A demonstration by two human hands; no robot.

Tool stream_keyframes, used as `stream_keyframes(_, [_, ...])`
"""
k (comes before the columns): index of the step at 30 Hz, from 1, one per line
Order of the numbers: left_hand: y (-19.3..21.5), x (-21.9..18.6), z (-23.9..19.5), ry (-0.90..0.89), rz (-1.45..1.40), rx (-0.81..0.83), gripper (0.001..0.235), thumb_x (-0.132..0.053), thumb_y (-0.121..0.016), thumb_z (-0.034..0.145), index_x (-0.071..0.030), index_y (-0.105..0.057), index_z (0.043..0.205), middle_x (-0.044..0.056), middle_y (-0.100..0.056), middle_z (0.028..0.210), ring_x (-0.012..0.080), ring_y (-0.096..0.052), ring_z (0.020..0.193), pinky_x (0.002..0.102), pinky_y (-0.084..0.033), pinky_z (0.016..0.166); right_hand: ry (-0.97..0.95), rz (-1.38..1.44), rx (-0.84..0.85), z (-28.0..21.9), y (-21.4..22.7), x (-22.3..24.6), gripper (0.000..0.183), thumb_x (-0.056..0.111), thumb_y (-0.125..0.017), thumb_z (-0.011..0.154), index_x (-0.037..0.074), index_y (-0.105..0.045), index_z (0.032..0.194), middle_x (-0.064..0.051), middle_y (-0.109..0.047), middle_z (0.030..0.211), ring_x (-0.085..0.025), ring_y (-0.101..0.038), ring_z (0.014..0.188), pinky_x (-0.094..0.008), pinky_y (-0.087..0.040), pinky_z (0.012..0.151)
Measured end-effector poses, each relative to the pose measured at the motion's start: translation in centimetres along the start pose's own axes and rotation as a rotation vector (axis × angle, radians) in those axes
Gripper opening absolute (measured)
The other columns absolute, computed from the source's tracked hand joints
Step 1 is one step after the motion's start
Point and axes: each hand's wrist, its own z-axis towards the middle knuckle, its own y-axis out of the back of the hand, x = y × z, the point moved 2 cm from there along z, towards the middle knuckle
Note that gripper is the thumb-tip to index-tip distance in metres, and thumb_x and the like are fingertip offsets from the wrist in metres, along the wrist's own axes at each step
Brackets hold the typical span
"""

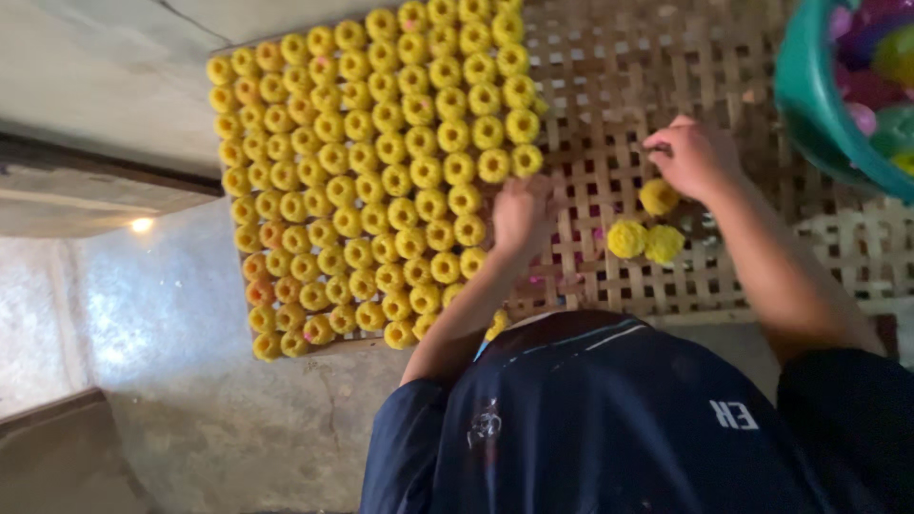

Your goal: The person repeatedly picks up yellow ring-shaped items from a woven tray and places them into colorful plastic molds, then returns the filled molds to the tray. The person handles the items one at a time, occasionally adjusting their positions on the tray.

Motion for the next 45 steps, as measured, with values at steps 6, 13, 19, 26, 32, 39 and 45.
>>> stream_keyframes(6, [-6.6,-7.9,-1.5,-0.318,0.006,0.171,0.049,-0.034,-0.077,0.076,-0.018,-0.068,0.121,0.014,-0.066,0.126,0.0374,-0.056,0.120,0.049,-0.048,0.095,0.116,-0.077,0.113,-4.8,-1.3,-1.0,0.030,0.012,-0.079,0.083,0.016,-0.073,0.111,-0.010,-0.061,0.120,-0.033,-0.059,0.115,-0.045,-0.054,0.090])
stream_keyframes(13, [-2.5,-5.3,-3.8,0.025,-0.116,0.205,0.057,-0.033,-0.077,0.085,-0.013,-0.056,0.134,0.014,-0.068,0.116,0.0343,-0.066,0.106,0.047,-0.056,0.087,0.059,0.112,-0.040,-6.1,-2.0,1.9,0.032,0.007,-0.078,0.085,0.007,-0.059,0.112,-0.012,-0.067,0.106,-0.032,-0.067,0.101,-0.046,-0.056,0.085])
stream_keyframes(19, [5.2,1.5,-6.2,-0.104,0.244,-0.269,0.042,-0.022,-0.078,0.077,-0.019,-0.068,0.118,0.000,-0.071,0.114,0.0257,-0.062,0.114,0.041,-0.051,0.093,0.208,0.598,0.008,-1.6,-8.7,7.9,0.040,0.009,-0.077,0.091,0.002,-0.051,0.121,-0.013,-0.068,0.107,-0.025,-0.071,0.097,-0.041,-0.061,0.080])
stream_keyframes(26, [5.9,3.8,-6.7,-0.054,0.019,-0.239,0.036,-0.031,-0.087,0.079,-0.020,-0.072,0.111,0.002,-0.070,0.119,0.0298,-0.058,0.114,0.044,-0.046,0.096,0.115,0.550,-0.062,0.4,-13.2,10.3,0.037,0.018,-0.083,0.088,0.005,-0.057,0.111,-0.011,-0.071,0.097,-0.023,-0.073,0.087,-0.037,-0.058,0.075])
stream_keyframes(32, [4.0,4.8,-3.1,0.119,0.135,-0.041,0.038,-0.022,-0.083,0.076,-0.019,-0.072,0.112,0.002,-0.073,0.113,0.0263,-0.061,0.115,0.044,-0.045,0.099,0.053,0.580,-0.096,1.1,-12.4,9.9,0.035,0.018,-0.083,0.088,0.004,-0.059,0.110,-0.011,-0.073,0.097,-0.022,-0.073,0.088,-0.037,-0.058,0.077])
stream_keyframes(39, [4.2,5.9,-0.7,0.216,0.118,-0.164,0.030,-0.021,-0.077,0.084,-0.013,-0.062,0.110,0.004,-0.072,0.106,0.0260,-0.066,0.104,0.045,-0.047,0.092,-0.029,0.469,-0.019,1.5,-12.4,12.3,0.034,0.023,-0.080,0.092,0.002,-0.060,0.108,-0.012,-0.072,0.098,-0.026,-0.072,0.085,-0.039,-0.058,0.076])
stream_keyframes(45, [4.9,5.3,-1.4,0.134,0.145,-0.264,0.026,-0.018,-0.075,0.082,-0.014,-0.067,0.106,0.005,-0.071,0.108,0.0284,-0.063,0.109,0.045,-0.048,0.092,0.113,0.597,-0.186,1.4,-12.6,14.2,0.030,0.019,-0.077,0.097,-0.001,-0.061,0.111,-0.015,-0.072,0.101,-0.027,-0.070,0.088,-0.040,-0.057,0.078])
